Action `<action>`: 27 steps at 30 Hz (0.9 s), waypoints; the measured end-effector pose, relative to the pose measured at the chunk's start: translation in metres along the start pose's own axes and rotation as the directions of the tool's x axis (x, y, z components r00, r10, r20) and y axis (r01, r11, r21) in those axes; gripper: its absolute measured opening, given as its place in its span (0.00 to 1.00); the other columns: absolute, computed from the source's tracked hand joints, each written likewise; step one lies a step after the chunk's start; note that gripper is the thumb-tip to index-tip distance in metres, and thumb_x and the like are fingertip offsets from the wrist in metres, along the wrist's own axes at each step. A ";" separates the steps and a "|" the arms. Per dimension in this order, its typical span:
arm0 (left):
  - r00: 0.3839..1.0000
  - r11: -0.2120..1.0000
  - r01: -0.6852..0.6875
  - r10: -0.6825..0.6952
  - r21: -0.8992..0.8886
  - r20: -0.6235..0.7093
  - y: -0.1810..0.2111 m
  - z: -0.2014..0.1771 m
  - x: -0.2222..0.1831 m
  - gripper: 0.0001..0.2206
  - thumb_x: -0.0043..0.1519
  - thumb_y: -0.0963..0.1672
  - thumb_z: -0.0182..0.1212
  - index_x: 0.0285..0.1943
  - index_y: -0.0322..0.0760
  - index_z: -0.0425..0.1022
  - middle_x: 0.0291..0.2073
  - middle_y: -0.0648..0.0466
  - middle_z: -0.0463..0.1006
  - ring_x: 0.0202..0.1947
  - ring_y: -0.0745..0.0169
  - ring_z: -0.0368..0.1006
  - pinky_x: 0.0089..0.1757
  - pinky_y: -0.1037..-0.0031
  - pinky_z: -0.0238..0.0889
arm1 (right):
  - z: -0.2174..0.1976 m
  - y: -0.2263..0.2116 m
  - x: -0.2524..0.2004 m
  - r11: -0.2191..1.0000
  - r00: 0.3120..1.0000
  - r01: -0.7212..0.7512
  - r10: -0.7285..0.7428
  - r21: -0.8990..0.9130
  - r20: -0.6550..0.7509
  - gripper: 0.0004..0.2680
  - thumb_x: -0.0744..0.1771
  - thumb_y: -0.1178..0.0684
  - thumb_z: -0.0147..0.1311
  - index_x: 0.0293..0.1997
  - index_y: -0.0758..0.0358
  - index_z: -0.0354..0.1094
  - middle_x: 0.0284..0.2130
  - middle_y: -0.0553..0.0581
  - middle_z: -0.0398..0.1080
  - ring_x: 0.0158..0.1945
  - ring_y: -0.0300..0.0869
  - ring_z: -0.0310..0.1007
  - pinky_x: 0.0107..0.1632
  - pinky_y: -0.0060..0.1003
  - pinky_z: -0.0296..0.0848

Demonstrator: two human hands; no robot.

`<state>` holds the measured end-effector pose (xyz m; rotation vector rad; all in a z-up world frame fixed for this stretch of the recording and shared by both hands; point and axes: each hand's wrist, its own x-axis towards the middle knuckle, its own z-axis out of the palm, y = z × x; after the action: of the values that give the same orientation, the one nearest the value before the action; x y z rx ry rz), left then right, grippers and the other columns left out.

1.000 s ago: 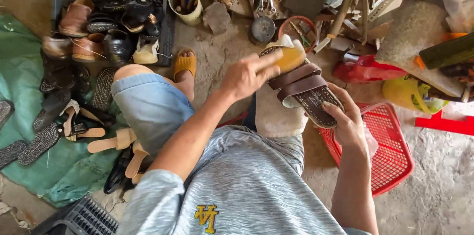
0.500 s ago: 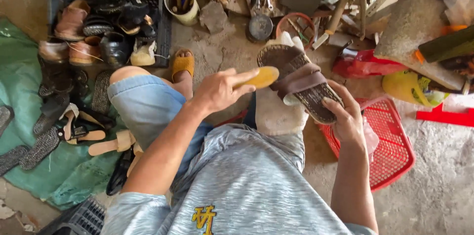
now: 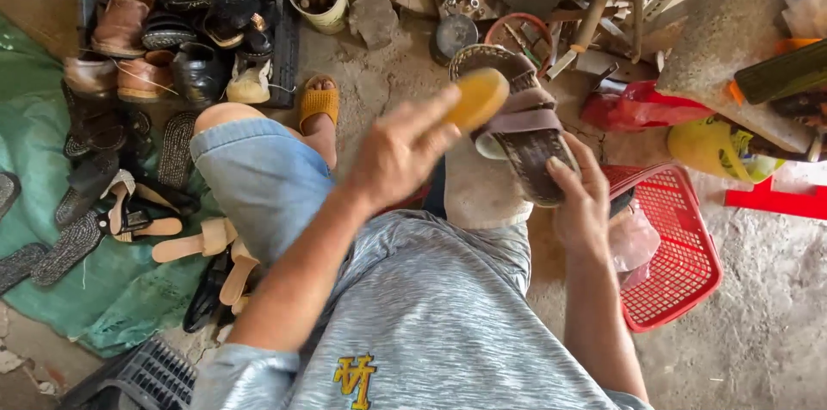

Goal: The person is brushing and hammering various sandals and shoes to clean or repair them in a workshop setting.

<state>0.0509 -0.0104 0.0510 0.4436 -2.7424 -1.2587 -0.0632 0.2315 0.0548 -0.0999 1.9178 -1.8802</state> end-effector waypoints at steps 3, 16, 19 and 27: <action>0.999 0.990 0.026 -0.021 -0.142 0.035 0.017 0.037 -0.020 0.21 0.69 0.56 0.53 0.73 0.72 0.64 0.32 0.46 0.78 0.30 0.44 0.79 0.33 0.58 0.76 | 0.023 0.003 -0.008 0.999 0.999 0.040 -0.040 -0.015 -0.018 0.17 0.69 0.57 0.49 0.67 0.66 0.62 0.57 0.74 0.67 0.56 0.53 0.70 0.54 0.51 0.76; 0.985 0.905 0.109 -0.153 -0.410 -0.077 0.009 0.083 -0.007 0.21 0.74 0.51 0.47 0.71 0.39 0.69 0.29 0.36 0.77 0.19 0.55 0.73 0.25 0.68 0.73 | 0.031 0.016 -0.024 0.897 0.964 0.249 -0.195 -0.366 0.179 0.22 0.71 0.61 0.45 0.76 0.70 0.44 0.63 0.83 0.59 0.66 0.66 0.60 0.58 0.64 0.69; 0.962 0.933 0.123 -0.195 -0.339 -0.189 0.016 0.091 0.015 0.22 0.73 0.54 0.48 0.74 0.50 0.65 0.33 0.43 0.78 0.33 0.44 0.81 0.36 0.58 0.78 | 0.030 0.025 -0.018 0.875 0.957 0.282 -0.227 -0.393 0.182 0.22 0.72 0.60 0.48 0.76 0.69 0.45 0.62 0.86 0.59 0.61 0.69 0.66 0.53 0.65 0.72; 0.978 0.959 0.055 -0.108 -0.277 -0.178 0.013 0.080 0.000 0.22 0.72 0.52 0.51 0.71 0.43 0.69 0.43 0.29 0.79 0.44 0.27 0.78 0.45 0.47 0.72 | 0.016 0.038 -0.011 0.974 0.971 0.167 -0.136 -0.151 0.197 0.21 0.73 0.57 0.45 0.77 0.63 0.45 0.62 0.80 0.62 0.61 0.61 0.66 0.55 0.60 0.74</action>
<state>0.0320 0.0556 0.0087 0.6193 -2.3713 -1.4980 -0.0383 0.2233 0.0215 -0.4713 1.9808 -1.7317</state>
